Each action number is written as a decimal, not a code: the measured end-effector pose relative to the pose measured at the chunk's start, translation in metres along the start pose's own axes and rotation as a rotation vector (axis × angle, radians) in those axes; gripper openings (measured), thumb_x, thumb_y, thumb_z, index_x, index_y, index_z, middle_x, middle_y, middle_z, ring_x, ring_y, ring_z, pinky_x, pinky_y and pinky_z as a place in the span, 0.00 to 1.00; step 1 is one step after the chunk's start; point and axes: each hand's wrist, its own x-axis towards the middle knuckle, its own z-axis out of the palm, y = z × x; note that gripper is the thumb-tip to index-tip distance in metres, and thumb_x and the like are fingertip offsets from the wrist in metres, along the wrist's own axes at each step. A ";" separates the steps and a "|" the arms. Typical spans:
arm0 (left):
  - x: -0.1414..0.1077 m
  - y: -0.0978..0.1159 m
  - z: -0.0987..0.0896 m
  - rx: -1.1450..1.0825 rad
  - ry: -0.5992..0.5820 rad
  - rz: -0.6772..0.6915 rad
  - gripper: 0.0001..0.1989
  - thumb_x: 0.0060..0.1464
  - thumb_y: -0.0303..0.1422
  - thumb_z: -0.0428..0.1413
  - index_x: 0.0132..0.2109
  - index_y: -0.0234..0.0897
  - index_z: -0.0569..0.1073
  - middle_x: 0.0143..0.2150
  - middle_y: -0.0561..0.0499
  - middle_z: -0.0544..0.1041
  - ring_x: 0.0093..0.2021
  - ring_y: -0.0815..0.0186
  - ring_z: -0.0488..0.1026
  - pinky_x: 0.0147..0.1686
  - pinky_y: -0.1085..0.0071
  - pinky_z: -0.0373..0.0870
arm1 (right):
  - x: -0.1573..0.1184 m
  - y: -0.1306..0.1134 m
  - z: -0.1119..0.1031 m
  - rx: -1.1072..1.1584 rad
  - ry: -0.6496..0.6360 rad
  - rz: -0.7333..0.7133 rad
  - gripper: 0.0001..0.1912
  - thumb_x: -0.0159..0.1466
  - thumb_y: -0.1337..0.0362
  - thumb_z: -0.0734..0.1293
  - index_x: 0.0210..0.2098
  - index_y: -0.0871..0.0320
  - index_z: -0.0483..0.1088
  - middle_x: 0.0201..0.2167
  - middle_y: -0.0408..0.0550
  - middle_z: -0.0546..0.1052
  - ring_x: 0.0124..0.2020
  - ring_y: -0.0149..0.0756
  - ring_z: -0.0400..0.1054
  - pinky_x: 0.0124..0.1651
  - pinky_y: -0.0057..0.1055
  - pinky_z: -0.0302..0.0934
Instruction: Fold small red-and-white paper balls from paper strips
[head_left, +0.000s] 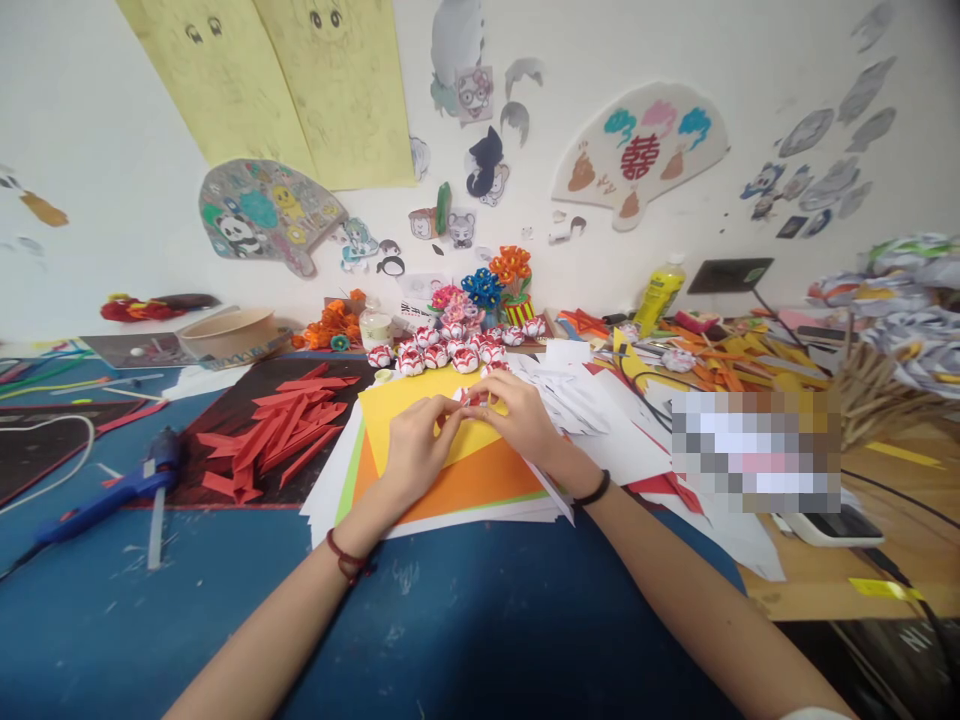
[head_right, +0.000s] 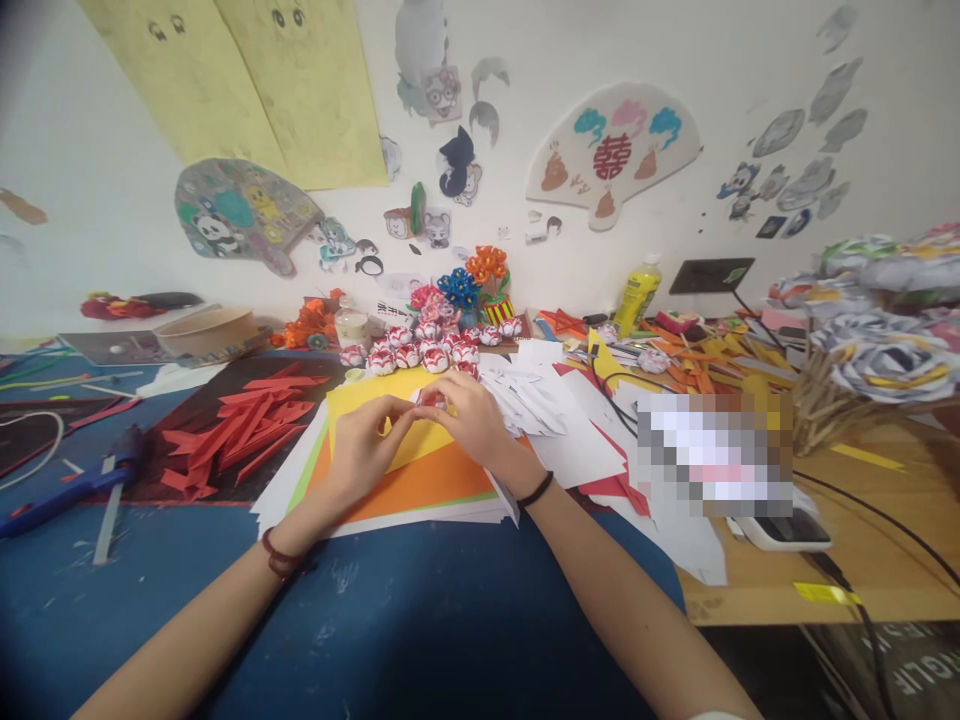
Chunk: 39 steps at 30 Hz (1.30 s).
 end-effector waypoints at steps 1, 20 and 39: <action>0.000 0.000 0.000 0.003 -0.002 0.001 0.07 0.62 0.32 0.54 0.38 0.36 0.75 0.31 0.52 0.78 0.29 0.69 0.71 0.31 0.74 0.63 | 0.000 0.000 0.000 -0.004 0.003 -0.002 0.10 0.66 0.56 0.66 0.36 0.57 0.72 0.35 0.47 0.74 0.38 0.36 0.68 0.42 0.32 0.61; -0.004 -0.014 0.007 0.157 0.044 0.122 0.09 0.64 0.33 0.51 0.39 0.35 0.74 0.29 0.50 0.73 0.29 0.69 0.70 0.31 0.73 0.63 | -0.005 -0.003 -0.001 -0.183 -0.044 -0.093 0.06 0.64 0.62 0.68 0.39 0.57 0.72 0.37 0.47 0.77 0.38 0.36 0.70 0.41 0.31 0.62; -0.007 -0.017 0.015 0.269 -0.081 0.109 0.08 0.64 0.31 0.49 0.41 0.36 0.72 0.32 0.49 0.73 0.33 0.65 0.70 0.31 0.72 0.62 | -0.014 0.008 0.012 -0.234 -0.040 -0.122 0.10 0.67 0.69 0.61 0.29 0.58 0.69 0.25 0.44 0.70 0.27 0.31 0.62 0.32 0.28 0.55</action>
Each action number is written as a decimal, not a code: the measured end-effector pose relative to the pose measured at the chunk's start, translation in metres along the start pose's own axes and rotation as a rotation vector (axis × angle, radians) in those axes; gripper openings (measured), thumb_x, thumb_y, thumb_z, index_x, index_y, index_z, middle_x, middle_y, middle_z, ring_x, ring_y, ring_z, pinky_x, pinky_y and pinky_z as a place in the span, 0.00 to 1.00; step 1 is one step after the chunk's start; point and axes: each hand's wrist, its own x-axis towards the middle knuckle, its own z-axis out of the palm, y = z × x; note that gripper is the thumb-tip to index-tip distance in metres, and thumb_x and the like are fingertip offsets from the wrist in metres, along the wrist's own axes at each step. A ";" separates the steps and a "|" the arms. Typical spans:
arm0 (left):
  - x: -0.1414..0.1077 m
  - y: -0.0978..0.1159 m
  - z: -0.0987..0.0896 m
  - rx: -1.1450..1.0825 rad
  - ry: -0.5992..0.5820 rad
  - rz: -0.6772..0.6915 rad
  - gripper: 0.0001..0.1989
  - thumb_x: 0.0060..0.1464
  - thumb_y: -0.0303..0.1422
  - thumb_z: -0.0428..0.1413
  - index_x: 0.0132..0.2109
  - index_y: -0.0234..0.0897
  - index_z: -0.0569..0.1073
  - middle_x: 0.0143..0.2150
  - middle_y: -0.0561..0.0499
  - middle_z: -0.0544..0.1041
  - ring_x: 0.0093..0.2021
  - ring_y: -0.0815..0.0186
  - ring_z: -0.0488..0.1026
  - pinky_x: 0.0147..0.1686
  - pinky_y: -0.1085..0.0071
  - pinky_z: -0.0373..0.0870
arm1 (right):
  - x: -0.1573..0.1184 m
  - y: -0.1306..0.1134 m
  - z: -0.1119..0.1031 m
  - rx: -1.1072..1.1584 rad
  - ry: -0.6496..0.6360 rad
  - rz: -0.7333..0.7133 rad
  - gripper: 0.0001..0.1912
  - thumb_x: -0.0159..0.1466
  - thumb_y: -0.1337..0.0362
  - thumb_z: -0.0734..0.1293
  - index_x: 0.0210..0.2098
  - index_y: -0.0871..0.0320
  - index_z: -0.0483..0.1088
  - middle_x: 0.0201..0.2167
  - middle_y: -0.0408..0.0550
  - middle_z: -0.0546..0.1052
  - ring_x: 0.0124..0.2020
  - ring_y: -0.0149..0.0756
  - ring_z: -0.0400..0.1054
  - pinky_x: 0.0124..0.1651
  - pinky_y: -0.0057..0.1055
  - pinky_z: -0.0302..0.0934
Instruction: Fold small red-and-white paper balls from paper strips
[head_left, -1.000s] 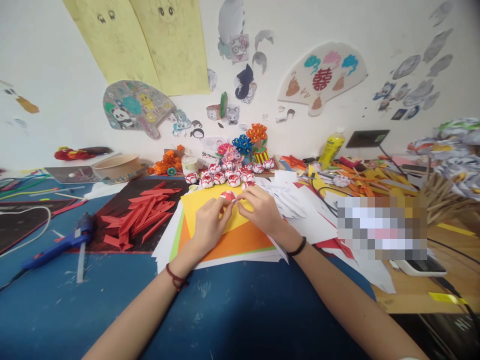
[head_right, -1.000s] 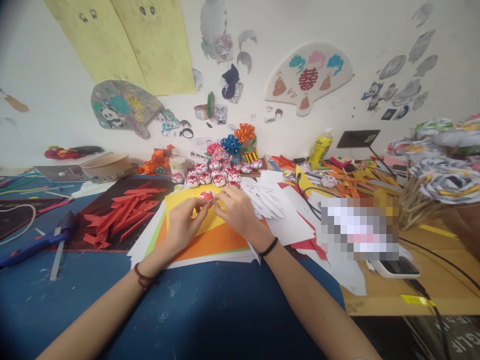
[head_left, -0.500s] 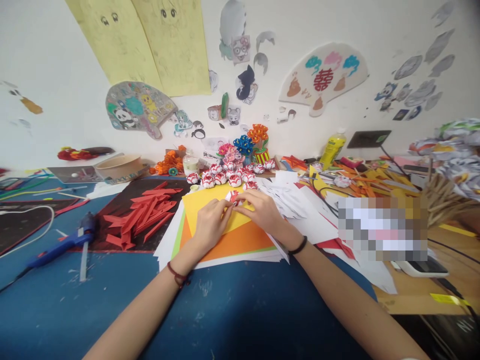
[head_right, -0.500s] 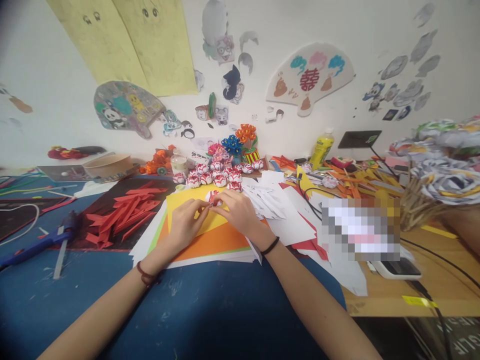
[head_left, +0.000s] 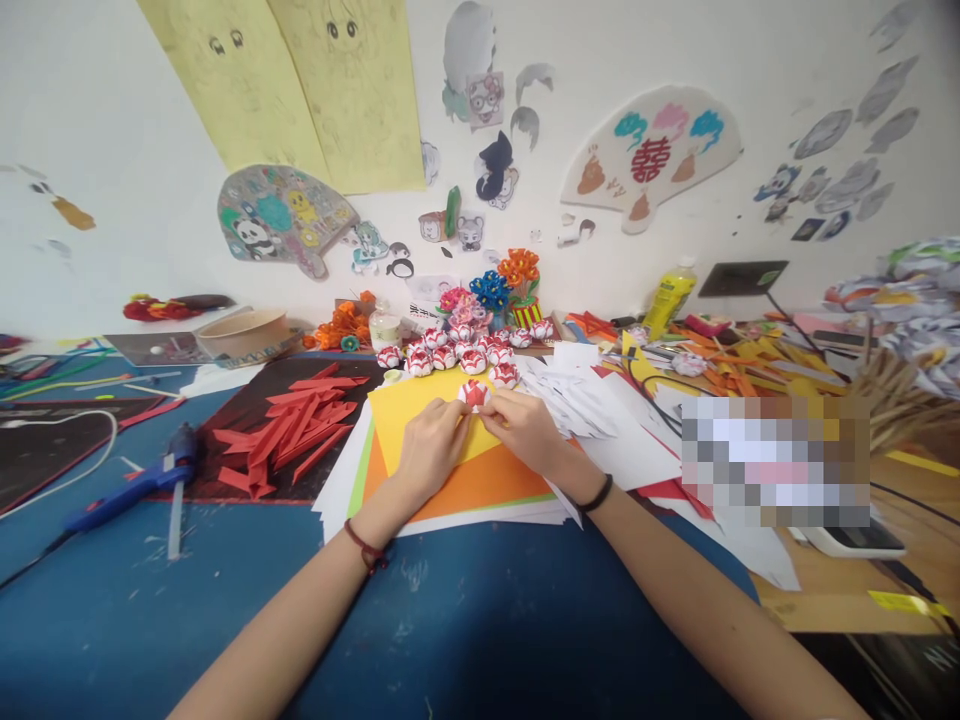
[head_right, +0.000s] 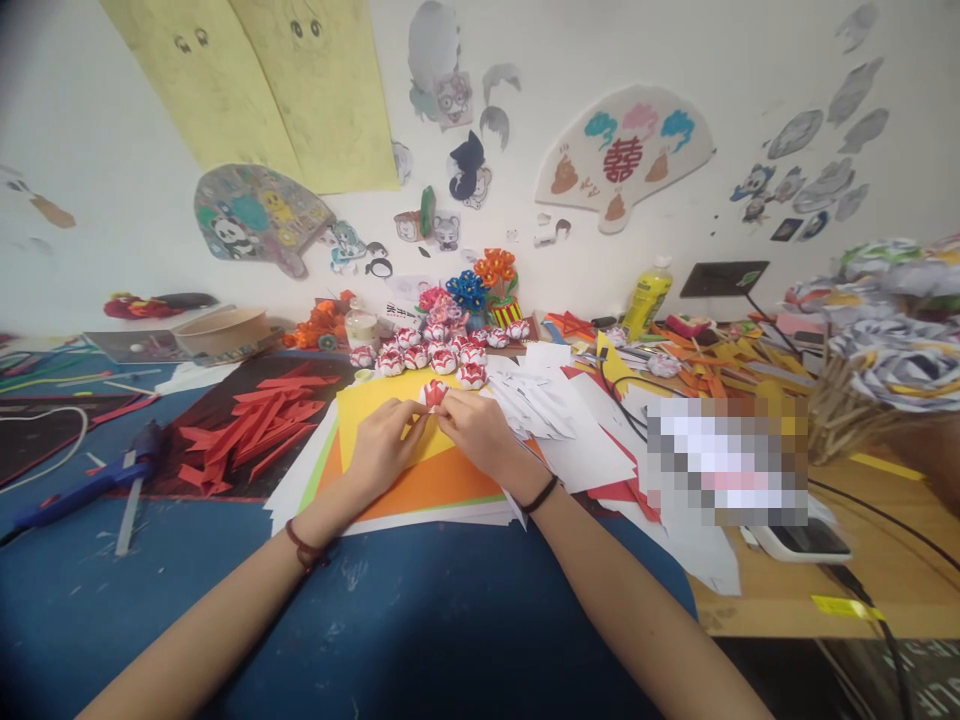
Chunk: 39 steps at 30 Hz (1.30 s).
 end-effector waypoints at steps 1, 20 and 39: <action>0.000 0.000 0.001 0.022 -0.012 -0.003 0.07 0.64 0.31 0.49 0.42 0.36 0.72 0.32 0.48 0.73 0.33 0.65 0.70 0.31 0.71 0.62 | -0.001 0.000 0.001 -0.019 -0.026 -0.027 0.11 0.67 0.69 0.60 0.28 0.58 0.68 0.25 0.44 0.69 0.27 0.31 0.62 0.32 0.28 0.55; 0.003 -0.010 -0.010 0.239 -0.181 0.378 0.10 0.65 0.28 0.48 0.39 0.35 0.73 0.32 0.47 0.75 0.34 0.62 0.68 0.30 0.66 0.60 | 0.000 0.008 -0.002 -0.167 -0.254 -0.207 0.17 0.70 0.70 0.54 0.28 0.59 0.68 0.27 0.49 0.71 0.29 0.35 0.64 0.33 0.32 0.55; 0.007 -0.007 0.000 -0.013 -0.030 0.082 0.13 0.65 0.38 0.50 0.39 0.37 0.75 0.35 0.48 0.78 0.37 0.63 0.70 0.34 0.68 0.63 | 0.000 0.010 -0.001 -0.070 -0.118 0.056 0.07 0.67 0.67 0.64 0.33 0.59 0.73 0.31 0.48 0.76 0.35 0.36 0.68 0.39 0.31 0.59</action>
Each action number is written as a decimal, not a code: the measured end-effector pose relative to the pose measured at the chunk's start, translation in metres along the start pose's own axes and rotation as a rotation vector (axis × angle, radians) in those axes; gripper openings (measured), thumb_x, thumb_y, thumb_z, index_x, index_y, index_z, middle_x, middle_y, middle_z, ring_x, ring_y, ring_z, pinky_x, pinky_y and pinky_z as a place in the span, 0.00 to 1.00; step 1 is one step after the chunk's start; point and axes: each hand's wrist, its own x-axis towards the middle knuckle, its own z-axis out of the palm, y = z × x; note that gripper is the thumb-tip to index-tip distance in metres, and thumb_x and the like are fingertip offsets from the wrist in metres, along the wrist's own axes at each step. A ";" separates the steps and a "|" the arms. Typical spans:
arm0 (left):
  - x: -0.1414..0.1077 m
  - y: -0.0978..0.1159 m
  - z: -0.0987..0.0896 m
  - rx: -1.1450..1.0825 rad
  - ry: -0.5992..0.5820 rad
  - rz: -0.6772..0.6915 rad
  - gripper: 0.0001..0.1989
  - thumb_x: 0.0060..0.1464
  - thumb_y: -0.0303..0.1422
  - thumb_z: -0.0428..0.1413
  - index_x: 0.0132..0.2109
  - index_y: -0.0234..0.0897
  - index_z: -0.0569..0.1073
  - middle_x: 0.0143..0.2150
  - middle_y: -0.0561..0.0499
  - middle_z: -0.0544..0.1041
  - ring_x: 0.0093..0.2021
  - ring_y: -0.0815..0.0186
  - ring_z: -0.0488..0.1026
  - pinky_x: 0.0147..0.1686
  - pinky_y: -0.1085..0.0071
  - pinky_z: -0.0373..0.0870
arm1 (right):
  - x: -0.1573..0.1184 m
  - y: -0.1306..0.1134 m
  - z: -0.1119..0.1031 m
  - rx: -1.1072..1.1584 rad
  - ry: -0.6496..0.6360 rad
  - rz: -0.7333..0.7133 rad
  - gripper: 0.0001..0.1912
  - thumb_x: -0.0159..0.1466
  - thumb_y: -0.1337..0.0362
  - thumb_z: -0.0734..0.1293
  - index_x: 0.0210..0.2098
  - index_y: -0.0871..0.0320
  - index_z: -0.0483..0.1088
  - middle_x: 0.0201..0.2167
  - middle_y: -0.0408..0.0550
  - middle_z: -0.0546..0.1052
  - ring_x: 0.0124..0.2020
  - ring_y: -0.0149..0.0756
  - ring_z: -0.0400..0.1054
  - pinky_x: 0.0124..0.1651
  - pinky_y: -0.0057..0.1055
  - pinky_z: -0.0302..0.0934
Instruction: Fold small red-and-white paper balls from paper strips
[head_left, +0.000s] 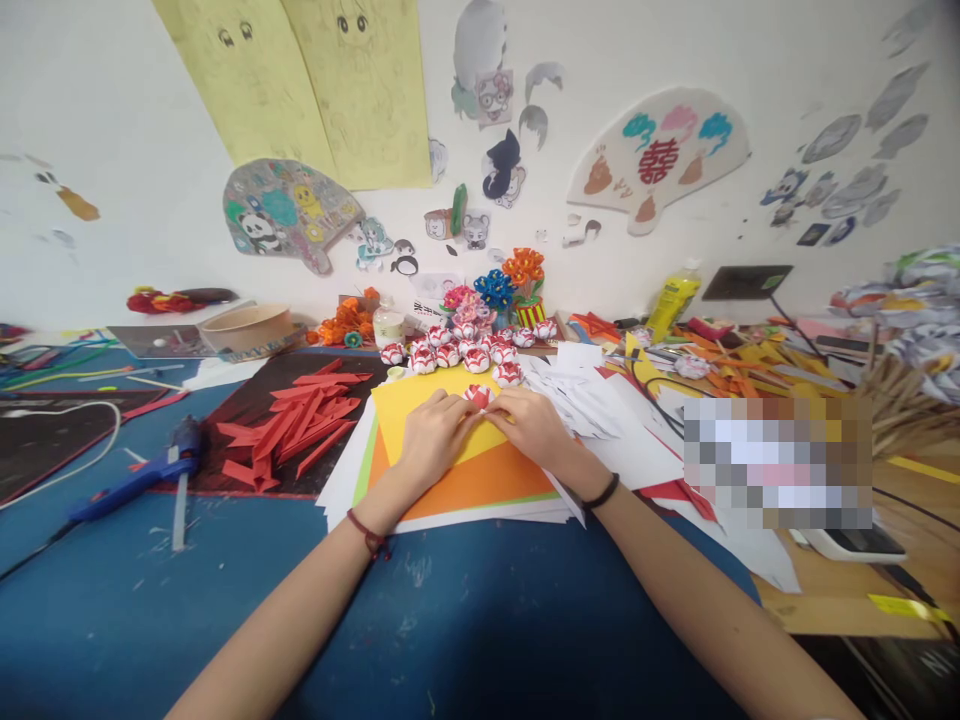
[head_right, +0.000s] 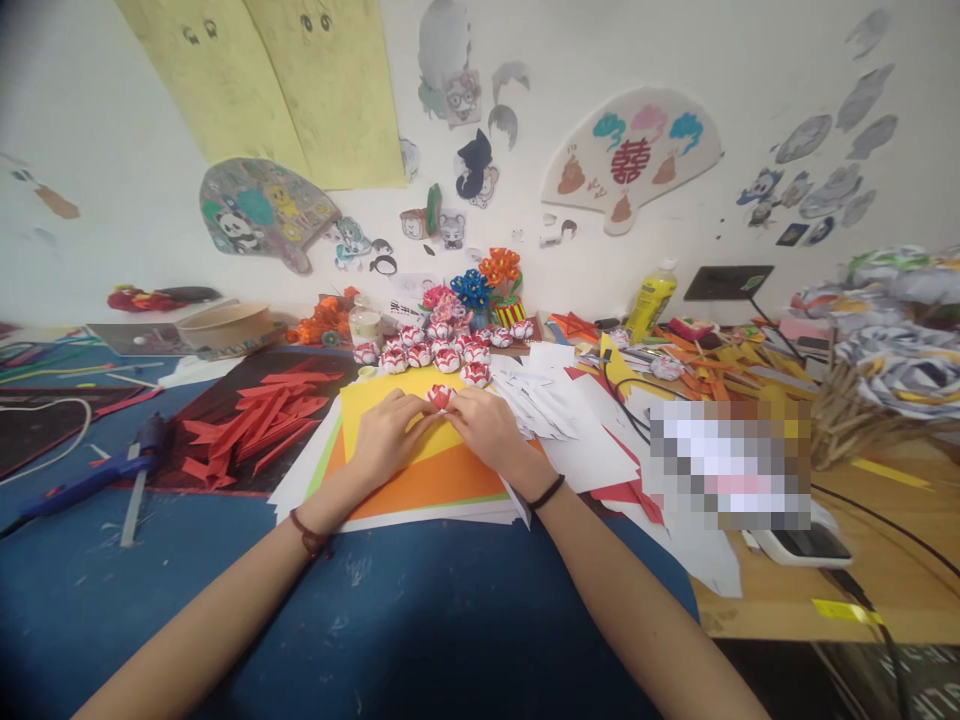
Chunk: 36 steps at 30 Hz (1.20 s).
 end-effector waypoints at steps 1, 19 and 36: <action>0.000 0.000 0.000 0.010 0.000 -0.005 0.13 0.65 0.38 0.50 0.39 0.37 0.75 0.35 0.48 0.78 0.37 0.63 0.70 0.33 0.68 0.63 | 0.000 0.001 0.001 0.009 0.005 0.006 0.07 0.66 0.67 0.65 0.33 0.59 0.74 0.31 0.48 0.76 0.35 0.36 0.68 0.39 0.31 0.59; 0.009 0.001 -0.001 -0.270 0.051 -0.175 0.06 0.60 0.35 0.57 0.39 0.38 0.76 0.40 0.48 0.72 0.42 0.62 0.66 0.43 0.65 0.62 | 0.007 0.003 0.001 0.280 0.089 0.176 0.04 0.60 0.71 0.68 0.30 0.58 0.71 0.34 0.46 0.71 0.35 0.35 0.65 0.37 0.31 0.56; 0.009 0.005 -0.004 -0.466 0.099 -0.343 0.02 0.59 0.30 0.55 0.36 0.38 0.70 0.39 0.50 0.70 0.44 0.61 0.65 0.46 0.63 0.60 | 0.014 -0.008 0.000 0.685 0.103 0.443 0.12 0.56 0.56 0.69 0.31 0.60 0.76 0.30 0.45 0.67 0.29 0.32 0.58 0.34 0.32 0.55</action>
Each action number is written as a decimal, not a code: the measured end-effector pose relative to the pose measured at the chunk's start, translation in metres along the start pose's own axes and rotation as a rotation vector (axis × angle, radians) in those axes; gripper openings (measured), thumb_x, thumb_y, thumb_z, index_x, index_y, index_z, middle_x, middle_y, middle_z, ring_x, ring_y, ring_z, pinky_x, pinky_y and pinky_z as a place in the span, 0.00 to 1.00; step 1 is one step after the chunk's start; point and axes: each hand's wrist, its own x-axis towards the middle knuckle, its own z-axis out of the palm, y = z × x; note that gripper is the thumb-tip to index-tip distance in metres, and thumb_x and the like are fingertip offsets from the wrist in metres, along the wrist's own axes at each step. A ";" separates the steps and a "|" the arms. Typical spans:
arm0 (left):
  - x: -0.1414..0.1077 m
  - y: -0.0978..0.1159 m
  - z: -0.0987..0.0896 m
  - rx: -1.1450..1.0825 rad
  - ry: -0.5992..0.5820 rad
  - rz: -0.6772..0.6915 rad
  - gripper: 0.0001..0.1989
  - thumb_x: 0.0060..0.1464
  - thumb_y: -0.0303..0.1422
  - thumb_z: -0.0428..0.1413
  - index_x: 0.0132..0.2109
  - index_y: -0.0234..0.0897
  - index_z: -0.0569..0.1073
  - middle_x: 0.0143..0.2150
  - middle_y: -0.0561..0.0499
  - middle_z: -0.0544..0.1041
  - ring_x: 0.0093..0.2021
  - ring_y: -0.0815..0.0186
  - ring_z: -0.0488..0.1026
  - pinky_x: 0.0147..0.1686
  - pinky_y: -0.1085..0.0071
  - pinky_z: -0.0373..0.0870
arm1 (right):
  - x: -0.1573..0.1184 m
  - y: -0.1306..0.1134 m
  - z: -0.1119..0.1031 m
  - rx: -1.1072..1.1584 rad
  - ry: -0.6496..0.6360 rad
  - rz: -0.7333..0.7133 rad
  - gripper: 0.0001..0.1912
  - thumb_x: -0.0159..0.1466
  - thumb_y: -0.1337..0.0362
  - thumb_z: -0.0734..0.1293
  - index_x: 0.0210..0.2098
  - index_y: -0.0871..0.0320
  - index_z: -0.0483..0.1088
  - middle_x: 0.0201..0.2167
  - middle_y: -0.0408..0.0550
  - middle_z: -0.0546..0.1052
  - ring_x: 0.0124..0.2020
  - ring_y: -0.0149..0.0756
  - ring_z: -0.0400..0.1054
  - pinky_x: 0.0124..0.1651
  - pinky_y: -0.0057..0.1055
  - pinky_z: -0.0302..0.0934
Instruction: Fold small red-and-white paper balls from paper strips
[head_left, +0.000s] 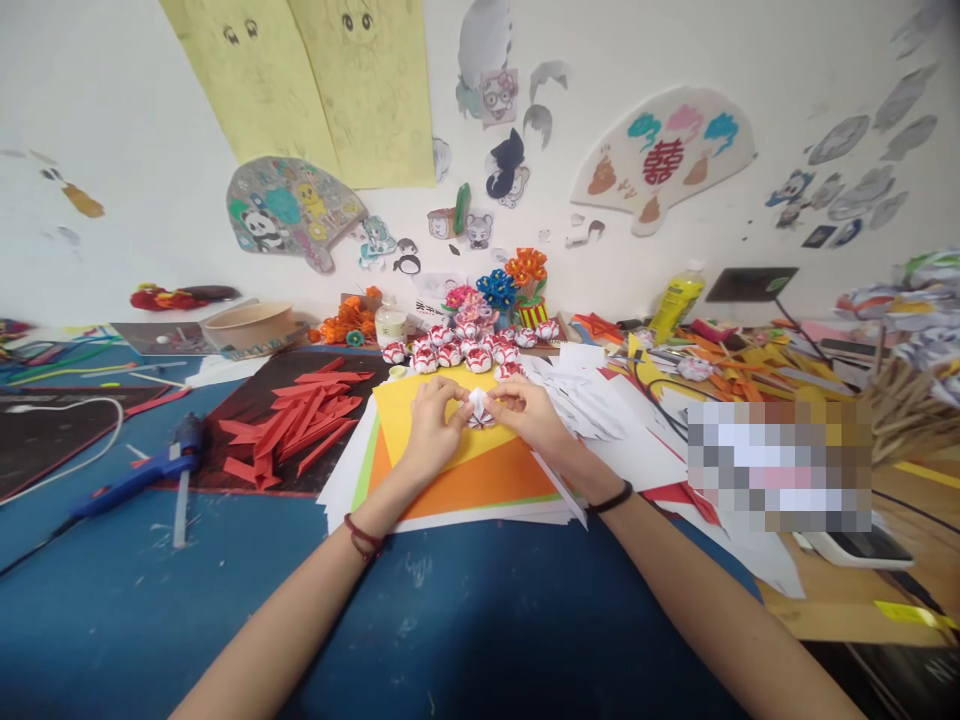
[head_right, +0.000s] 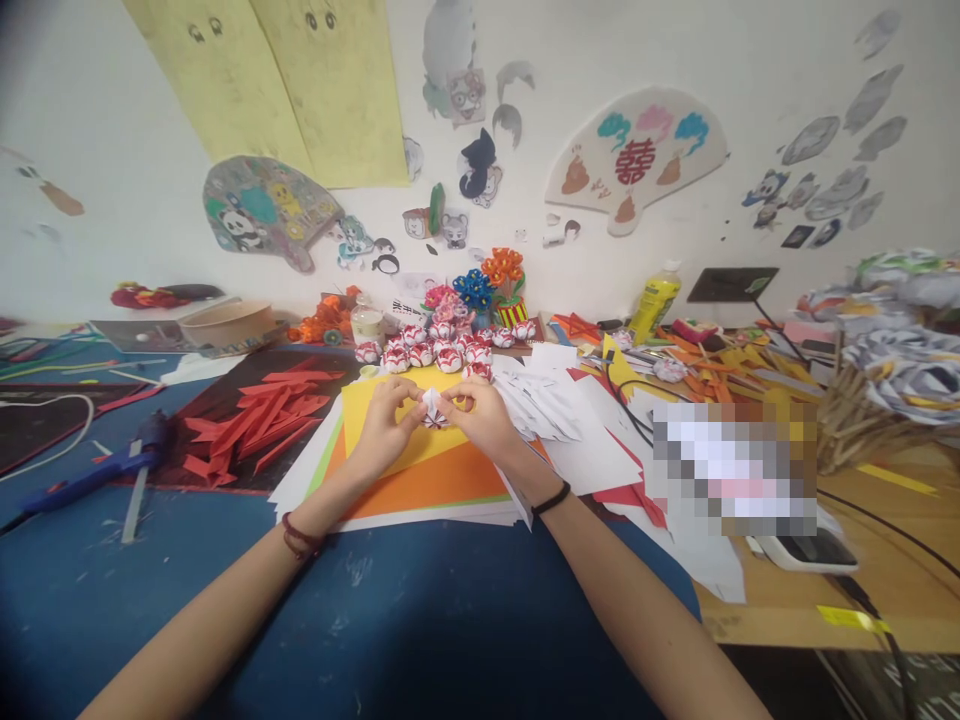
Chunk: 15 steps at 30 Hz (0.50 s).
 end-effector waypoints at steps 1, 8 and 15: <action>0.000 0.000 0.000 -0.021 -0.003 -0.002 0.02 0.58 0.30 0.55 0.36 0.37 0.70 0.39 0.50 0.70 0.43 0.61 0.65 0.46 0.63 0.60 | -0.001 -0.002 0.000 0.040 -0.001 0.004 0.13 0.56 0.54 0.69 0.31 0.60 0.76 0.30 0.45 0.68 0.30 0.32 0.58 0.35 0.32 0.55; 0.002 0.007 -0.006 -0.254 -0.154 0.016 0.06 0.56 0.35 0.57 0.35 0.37 0.71 0.39 0.49 0.71 0.42 0.62 0.67 0.44 0.66 0.61 | -0.006 -0.013 -0.004 0.438 -0.091 0.188 0.12 0.50 0.59 0.73 0.21 0.59 0.69 0.26 0.41 0.67 0.30 0.31 0.60 0.35 0.30 0.55; 0.004 0.008 -0.014 -0.325 -0.042 -0.024 0.06 0.54 0.35 0.58 0.35 0.37 0.71 0.38 0.50 0.72 0.40 0.64 0.67 0.40 0.68 0.61 | -0.005 -0.016 -0.013 0.737 -0.197 0.340 0.15 0.58 0.54 0.71 0.42 0.54 0.73 0.37 0.45 0.75 0.36 0.34 0.69 0.42 0.33 0.63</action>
